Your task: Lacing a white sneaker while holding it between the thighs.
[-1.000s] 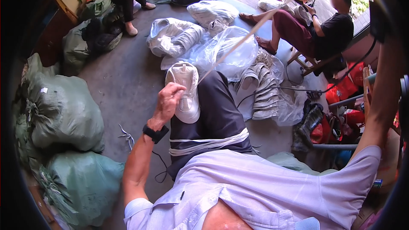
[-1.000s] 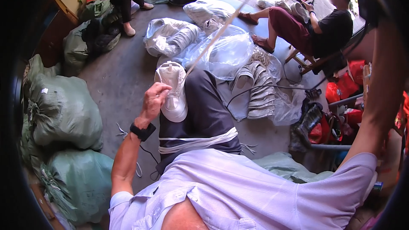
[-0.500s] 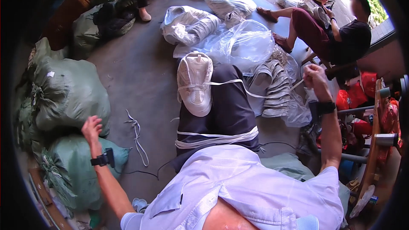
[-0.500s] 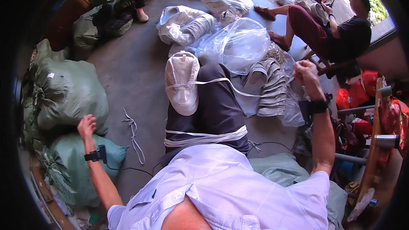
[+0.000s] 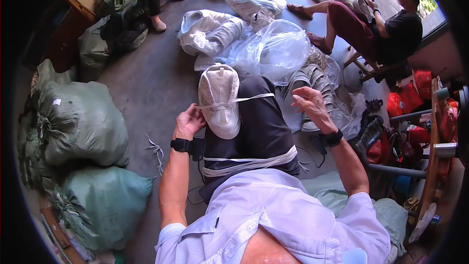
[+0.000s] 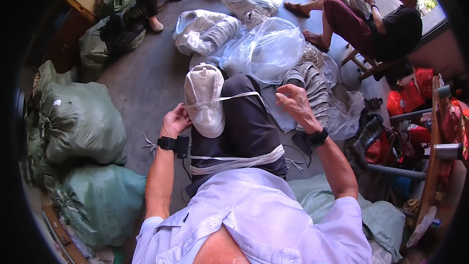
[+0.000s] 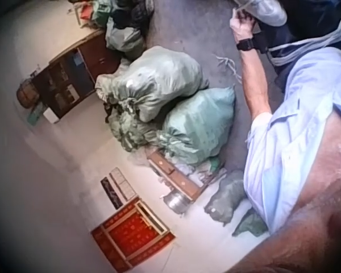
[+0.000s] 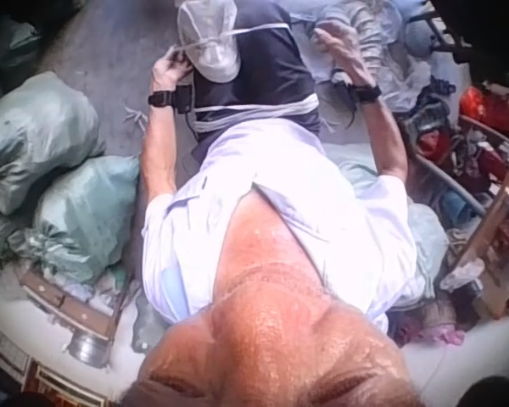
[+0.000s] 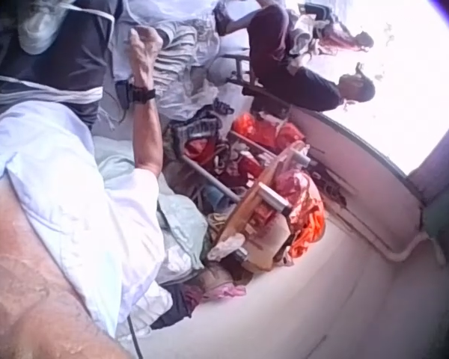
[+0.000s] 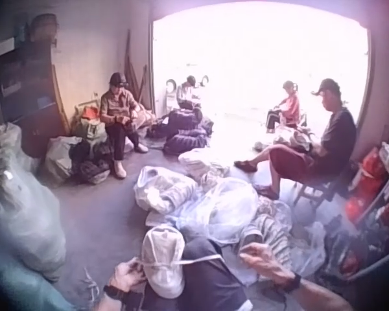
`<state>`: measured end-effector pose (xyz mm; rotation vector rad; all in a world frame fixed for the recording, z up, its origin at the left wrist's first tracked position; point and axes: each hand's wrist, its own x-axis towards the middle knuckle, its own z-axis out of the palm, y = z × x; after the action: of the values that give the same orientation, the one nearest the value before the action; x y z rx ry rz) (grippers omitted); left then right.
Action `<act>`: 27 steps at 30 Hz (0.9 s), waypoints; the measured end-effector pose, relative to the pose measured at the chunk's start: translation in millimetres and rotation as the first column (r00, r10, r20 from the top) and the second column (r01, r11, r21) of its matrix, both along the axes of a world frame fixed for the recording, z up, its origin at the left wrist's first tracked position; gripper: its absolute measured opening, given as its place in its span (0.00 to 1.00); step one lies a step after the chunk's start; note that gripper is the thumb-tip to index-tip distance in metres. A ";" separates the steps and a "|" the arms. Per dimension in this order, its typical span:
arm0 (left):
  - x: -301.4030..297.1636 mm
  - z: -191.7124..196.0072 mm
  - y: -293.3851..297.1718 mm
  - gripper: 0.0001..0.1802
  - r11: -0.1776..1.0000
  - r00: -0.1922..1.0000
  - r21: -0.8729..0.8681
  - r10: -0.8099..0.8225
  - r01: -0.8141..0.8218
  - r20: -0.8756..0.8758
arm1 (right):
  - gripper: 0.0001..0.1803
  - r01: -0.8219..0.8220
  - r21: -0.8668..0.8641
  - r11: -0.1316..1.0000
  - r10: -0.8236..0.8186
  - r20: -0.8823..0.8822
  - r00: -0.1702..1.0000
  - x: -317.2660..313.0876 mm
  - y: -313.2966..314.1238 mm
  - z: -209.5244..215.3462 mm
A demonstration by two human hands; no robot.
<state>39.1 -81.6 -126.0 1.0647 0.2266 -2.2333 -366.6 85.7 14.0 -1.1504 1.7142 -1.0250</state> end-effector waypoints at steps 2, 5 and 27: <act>1.1 26.3 3.3 0.15 0.971 0.968 -0.080 0.233 -0.226 0.095 | 0.14 0.076 -0.016 0.997 -0.076 0.030 0.997 -7.9 7.7 -5.7; 61.6 41.9 7.6 0.15 0.901 0.899 -0.055 0.433 -0.430 0.063 | 0.13 0.097 0.011 0.995 -0.098 0.080 0.992 -5.0 5.4 -11.9; 549.2 134.8 280.1 0.07 0.462 0.276 -0.579 0.882 -0.672 0.383 | 0.13 0.082 -0.060 0.995 -0.069 0.193 0.979 17.3 -11.8 -19.0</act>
<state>588.3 198.5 8.9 1.1204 0.0607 -0.8295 -349.3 73.9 -5.0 -1.0008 1.5918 -1.2086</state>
